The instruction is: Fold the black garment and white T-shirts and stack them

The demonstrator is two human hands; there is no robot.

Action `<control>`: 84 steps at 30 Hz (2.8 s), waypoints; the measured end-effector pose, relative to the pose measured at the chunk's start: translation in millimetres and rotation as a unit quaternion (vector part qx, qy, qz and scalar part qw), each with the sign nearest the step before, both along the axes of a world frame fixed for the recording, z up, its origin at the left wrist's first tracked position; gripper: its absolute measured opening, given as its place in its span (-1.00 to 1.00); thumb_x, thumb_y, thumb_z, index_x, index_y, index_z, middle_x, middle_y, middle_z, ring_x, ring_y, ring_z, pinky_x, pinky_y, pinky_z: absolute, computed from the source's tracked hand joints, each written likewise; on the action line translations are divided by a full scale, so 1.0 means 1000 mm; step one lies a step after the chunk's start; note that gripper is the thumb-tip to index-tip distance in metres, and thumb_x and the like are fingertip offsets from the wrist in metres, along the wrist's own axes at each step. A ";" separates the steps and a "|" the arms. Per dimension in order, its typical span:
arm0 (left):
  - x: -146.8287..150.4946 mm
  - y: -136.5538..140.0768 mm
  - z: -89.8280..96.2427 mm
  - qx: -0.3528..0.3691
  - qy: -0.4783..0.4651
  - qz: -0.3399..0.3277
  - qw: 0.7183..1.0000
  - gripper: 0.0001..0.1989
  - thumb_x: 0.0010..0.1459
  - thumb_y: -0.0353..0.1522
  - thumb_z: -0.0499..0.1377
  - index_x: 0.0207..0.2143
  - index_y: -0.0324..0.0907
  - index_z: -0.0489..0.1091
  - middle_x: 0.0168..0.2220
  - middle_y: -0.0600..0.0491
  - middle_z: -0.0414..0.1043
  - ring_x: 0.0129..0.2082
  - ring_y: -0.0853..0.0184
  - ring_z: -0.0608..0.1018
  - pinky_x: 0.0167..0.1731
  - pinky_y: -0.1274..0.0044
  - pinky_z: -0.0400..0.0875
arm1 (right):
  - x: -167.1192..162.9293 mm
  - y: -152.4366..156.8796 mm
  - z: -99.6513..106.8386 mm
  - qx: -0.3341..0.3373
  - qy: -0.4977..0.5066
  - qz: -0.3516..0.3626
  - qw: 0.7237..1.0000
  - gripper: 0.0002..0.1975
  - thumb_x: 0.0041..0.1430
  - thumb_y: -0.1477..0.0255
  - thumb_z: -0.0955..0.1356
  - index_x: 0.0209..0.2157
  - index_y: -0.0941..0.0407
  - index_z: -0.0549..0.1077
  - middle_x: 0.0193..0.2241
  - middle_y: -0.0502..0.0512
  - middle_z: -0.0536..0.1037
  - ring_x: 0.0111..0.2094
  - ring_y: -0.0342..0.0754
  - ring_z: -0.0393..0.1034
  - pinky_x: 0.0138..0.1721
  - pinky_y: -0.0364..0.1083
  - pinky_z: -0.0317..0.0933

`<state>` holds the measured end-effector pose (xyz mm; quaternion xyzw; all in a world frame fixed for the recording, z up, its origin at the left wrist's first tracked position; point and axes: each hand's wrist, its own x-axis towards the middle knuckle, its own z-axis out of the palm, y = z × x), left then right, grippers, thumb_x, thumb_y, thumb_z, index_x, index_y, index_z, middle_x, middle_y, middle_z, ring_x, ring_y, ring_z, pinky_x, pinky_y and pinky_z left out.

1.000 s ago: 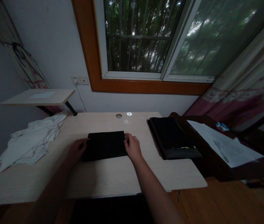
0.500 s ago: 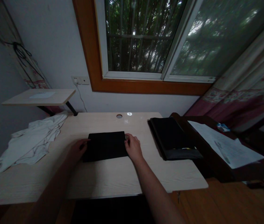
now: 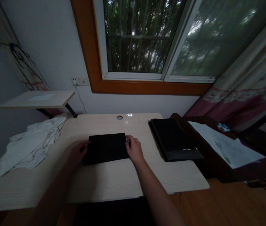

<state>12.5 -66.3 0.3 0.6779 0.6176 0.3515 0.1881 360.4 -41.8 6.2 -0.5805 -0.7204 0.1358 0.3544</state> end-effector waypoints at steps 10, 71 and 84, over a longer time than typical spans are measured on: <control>-0.002 0.003 -0.003 0.023 -0.006 -0.012 1.000 -0.68 0.27 -0.27 0.08 0.00 -0.06 0.51 -0.06 0.01 0.57 -0.05 0.20 0.57 0.04 0.32 0.42 | -0.002 -0.009 0.008 0.060 -0.013 0.035 0.998 -0.75 0.32 0.43 0.27 -0.02 0.05 0.49 -0.20 0.15 0.51 -0.10 0.10 0.36 -0.01 0.10 0.25; 0.059 -0.001 0.012 -0.016 -0.015 -0.018 1.000 -0.60 0.33 -0.23 0.00 0.12 -0.12 0.41 -0.19 -0.02 0.59 -0.22 0.23 0.60 -0.13 0.40 0.44 | -0.002 0.008 -0.005 0.007 -0.022 0.033 0.999 -0.72 0.32 0.33 0.35 0.03 -0.04 0.55 -0.04 0.10 0.62 0.03 0.09 0.40 0.05 0.08 0.25; 0.046 0.024 0.009 -0.153 -0.297 0.002 0.943 -0.31 0.18 -0.09 0.23 0.27 -0.14 0.13 -0.06 -0.15 0.58 -0.23 0.17 0.66 -0.21 0.30 0.56 | -0.004 0.004 0.002 0.001 -0.001 0.081 0.997 -0.79 0.25 0.38 0.39 -0.10 -0.06 0.62 -0.14 0.08 0.64 -0.03 0.08 0.42 0.02 0.09 0.22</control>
